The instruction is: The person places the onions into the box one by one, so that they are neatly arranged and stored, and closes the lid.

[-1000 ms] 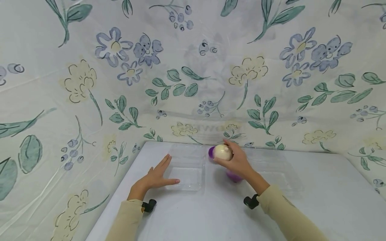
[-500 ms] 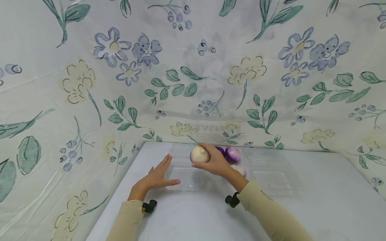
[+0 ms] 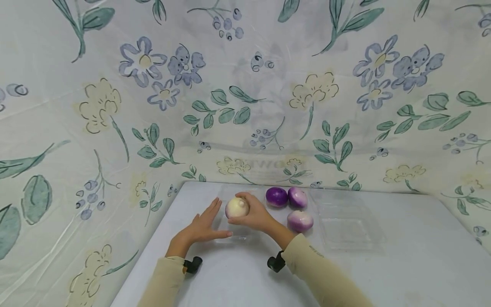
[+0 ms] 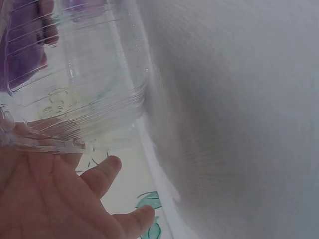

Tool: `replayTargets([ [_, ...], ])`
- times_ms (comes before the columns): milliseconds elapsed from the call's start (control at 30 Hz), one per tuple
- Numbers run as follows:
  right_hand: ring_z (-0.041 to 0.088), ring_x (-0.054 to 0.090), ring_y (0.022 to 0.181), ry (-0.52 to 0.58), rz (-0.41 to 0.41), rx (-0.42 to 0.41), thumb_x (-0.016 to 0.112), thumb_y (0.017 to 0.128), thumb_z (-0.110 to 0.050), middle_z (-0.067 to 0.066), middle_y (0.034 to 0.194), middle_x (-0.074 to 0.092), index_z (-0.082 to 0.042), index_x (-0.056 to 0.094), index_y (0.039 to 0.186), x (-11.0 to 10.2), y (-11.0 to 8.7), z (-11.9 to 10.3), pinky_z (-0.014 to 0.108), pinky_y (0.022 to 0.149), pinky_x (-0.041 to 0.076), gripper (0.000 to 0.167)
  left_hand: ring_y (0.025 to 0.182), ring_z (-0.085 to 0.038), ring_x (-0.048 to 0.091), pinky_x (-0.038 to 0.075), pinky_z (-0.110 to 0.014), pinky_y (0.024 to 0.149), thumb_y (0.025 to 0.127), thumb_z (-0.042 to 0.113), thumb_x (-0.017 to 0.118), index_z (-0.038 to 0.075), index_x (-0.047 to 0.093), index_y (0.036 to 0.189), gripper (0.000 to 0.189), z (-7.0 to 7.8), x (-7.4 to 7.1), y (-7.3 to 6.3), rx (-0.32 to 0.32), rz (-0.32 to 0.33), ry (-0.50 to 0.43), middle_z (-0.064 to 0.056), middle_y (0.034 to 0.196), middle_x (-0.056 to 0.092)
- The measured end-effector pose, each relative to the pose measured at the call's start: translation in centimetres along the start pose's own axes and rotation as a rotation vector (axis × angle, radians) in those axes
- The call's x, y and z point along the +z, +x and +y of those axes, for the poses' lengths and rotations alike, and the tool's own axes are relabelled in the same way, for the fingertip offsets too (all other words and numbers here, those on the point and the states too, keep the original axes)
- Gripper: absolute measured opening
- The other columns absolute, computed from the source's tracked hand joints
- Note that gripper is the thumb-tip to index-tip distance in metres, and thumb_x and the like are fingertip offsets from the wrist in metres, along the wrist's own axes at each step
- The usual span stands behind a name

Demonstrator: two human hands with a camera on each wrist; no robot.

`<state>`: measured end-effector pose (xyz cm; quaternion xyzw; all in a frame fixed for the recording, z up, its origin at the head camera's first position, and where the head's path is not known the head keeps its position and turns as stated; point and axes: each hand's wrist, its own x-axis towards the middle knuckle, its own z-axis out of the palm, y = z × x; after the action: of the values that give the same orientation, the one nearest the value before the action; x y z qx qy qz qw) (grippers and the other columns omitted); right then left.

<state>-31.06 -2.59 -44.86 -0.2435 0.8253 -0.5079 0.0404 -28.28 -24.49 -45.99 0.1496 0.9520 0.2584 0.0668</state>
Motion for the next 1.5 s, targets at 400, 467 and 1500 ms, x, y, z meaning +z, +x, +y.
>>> replayTargets([
  [400,0.027,0.059,0.120,-0.090,-0.093,0.093,0.086,0.074,-0.035,0.012,0.138,0.058,-0.008,0.047,0.142,1.7,0.7,0.1,0.046,0.099,0.050,0.083,0.151,-0.041,0.017,0.013,-0.078,0.109,0.078,0.060,0.075,0.001,0.013,0.158,0.117,0.0,0.3,-0.1,0.007,0.011,0.003,-0.017,0.167,0.004],
  [467,0.027,0.059,0.120,-0.100,-0.118,0.114,0.086,0.074,-0.036,0.012,0.137,0.058,-0.008,0.048,0.142,1.9,0.6,0.0,0.046,0.099,0.050,0.083,0.151,-0.042,0.018,0.013,-0.078,0.109,0.078,0.061,0.075,0.000,0.013,0.157,0.117,0.0,0.4,-0.2,0.009,0.010,-0.003,-0.017,0.166,0.005],
  [1500,0.026,0.057,0.123,-0.136,-0.220,0.132,0.080,0.080,-0.021,0.013,0.137,0.058,-0.005,0.052,0.139,2.8,1.5,0.1,0.044,0.105,0.047,0.067,0.150,-0.043,0.017,0.014,-0.078,0.109,0.077,0.058,0.076,0.000,0.012,0.157,0.118,0.1,-0.1,-0.1,0.008,0.004,-0.027,-0.018,0.166,0.003],
])
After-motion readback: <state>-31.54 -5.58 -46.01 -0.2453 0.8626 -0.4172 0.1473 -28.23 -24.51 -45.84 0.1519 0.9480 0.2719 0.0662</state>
